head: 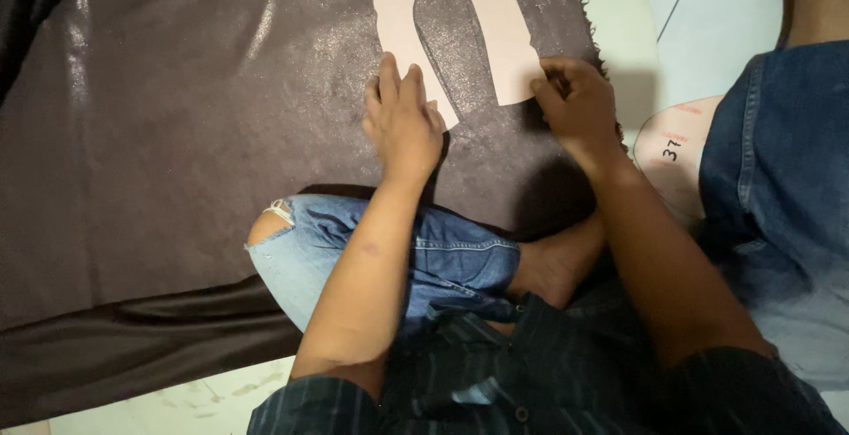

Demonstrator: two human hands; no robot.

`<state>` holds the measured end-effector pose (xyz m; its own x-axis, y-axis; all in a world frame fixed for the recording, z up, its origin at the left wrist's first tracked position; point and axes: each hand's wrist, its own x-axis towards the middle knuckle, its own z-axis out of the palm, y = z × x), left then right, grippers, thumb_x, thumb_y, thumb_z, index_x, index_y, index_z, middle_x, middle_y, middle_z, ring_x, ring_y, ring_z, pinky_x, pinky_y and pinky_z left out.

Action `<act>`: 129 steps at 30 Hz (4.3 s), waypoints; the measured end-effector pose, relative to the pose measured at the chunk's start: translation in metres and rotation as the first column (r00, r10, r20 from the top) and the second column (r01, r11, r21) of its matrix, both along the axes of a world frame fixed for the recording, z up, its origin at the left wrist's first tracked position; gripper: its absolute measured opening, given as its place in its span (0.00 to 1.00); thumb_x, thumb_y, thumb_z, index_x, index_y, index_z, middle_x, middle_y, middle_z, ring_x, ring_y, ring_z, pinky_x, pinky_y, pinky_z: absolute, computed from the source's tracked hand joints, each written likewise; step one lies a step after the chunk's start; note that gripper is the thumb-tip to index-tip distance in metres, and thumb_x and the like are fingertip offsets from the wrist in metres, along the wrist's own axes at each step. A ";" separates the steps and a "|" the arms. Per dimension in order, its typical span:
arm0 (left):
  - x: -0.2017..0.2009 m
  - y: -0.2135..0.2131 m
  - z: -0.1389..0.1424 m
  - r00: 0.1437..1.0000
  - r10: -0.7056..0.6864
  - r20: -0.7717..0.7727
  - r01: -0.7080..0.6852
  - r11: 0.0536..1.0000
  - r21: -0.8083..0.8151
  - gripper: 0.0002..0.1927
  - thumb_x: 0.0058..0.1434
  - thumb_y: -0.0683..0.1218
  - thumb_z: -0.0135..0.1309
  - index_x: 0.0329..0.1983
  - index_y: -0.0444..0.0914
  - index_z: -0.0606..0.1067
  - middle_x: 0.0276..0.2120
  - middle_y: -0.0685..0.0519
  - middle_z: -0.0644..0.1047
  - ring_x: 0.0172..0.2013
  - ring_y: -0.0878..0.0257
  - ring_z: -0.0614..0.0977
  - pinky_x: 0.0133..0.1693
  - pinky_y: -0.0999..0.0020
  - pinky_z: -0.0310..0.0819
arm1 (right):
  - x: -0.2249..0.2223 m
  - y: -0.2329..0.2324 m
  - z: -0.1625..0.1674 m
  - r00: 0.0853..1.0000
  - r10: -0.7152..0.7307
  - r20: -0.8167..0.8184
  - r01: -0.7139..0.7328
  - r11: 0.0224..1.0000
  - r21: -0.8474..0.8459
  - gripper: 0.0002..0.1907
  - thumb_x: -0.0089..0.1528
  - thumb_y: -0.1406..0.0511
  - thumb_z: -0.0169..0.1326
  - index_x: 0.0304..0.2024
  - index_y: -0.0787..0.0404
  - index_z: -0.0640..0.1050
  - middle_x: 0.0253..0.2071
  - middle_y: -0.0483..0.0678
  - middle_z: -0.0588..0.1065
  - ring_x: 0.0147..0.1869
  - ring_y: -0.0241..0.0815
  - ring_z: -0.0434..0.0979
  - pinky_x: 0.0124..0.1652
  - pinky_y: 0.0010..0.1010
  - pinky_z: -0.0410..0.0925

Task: The person places a U-shaped paper pattern on a dark sheet of material and traces its outline using a small tool. They reposition the pattern multiple times to trace different sections of the shape.

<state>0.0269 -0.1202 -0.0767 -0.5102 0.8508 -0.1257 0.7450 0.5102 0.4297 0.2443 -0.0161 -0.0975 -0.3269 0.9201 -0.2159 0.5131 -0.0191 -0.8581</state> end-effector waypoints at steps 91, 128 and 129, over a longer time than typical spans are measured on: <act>0.022 0.013 0.000 0.866 -0.454 0.209 0.458 0.889 0.033 0.29 0.64 0.50 0.56 0.70 0.50 0.67 0.75 0.60 0.58 0.75 0.52 0.52 0.72 0.41 0.31 | -0.007 -0.008 0.034 0.940 0.135 0.313 -0.209 0.954 0.216 0.13 0.71 0.59 0.53 0.45 0.62 0.81 0.42 0.58 0.79 0.48 0.60 0.80 0.48 0.45 0.71; 0.021 0.013 -0.001 0.866 -0.454 0.211 0.457 0.889 0.036 0.30 0.64 0.49 0.57 0.70 0.50 0.67 0.75 0.60 0.58 0.75 0.52 0.52 0.71 0.40 0.30 | -0.009 -0.013 0.027 0.946 0.218 0.242 -0.262 0.950 0.168 0.10 0.71 0.60 0.55 0.45 0.60 0.81 0.41 0.54 0.80 0.46 0.54 0.81 0.47 0.39 0.72; 0.021 0.013 0.000 0.865 -0.453 0.215 0.455 0.889 0.043 0.30 0.64 0.49 0.57 0.70 0.49 0.67 0.75 0.60 0.58 0.75 0.52 0.52 0.71 0.40 0.30 | -0.010 -0.015 0.026 0.959 0.224 0.173 -0.253 0.953 0.168 0.10 0.70 0.60 0.55 0.45 0.60 0.80 0.41 0.54 0.79 0.45 0.53 0.82 0.46 0.38 0.72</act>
<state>0.0482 -0.1073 -0.0771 -0.0274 0.9804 -0.1953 0.7864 0.1418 0.6012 0.2344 -0.0314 -0.0718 -0.5190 0.8474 -0.1119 0.6062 0.2726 -0.7471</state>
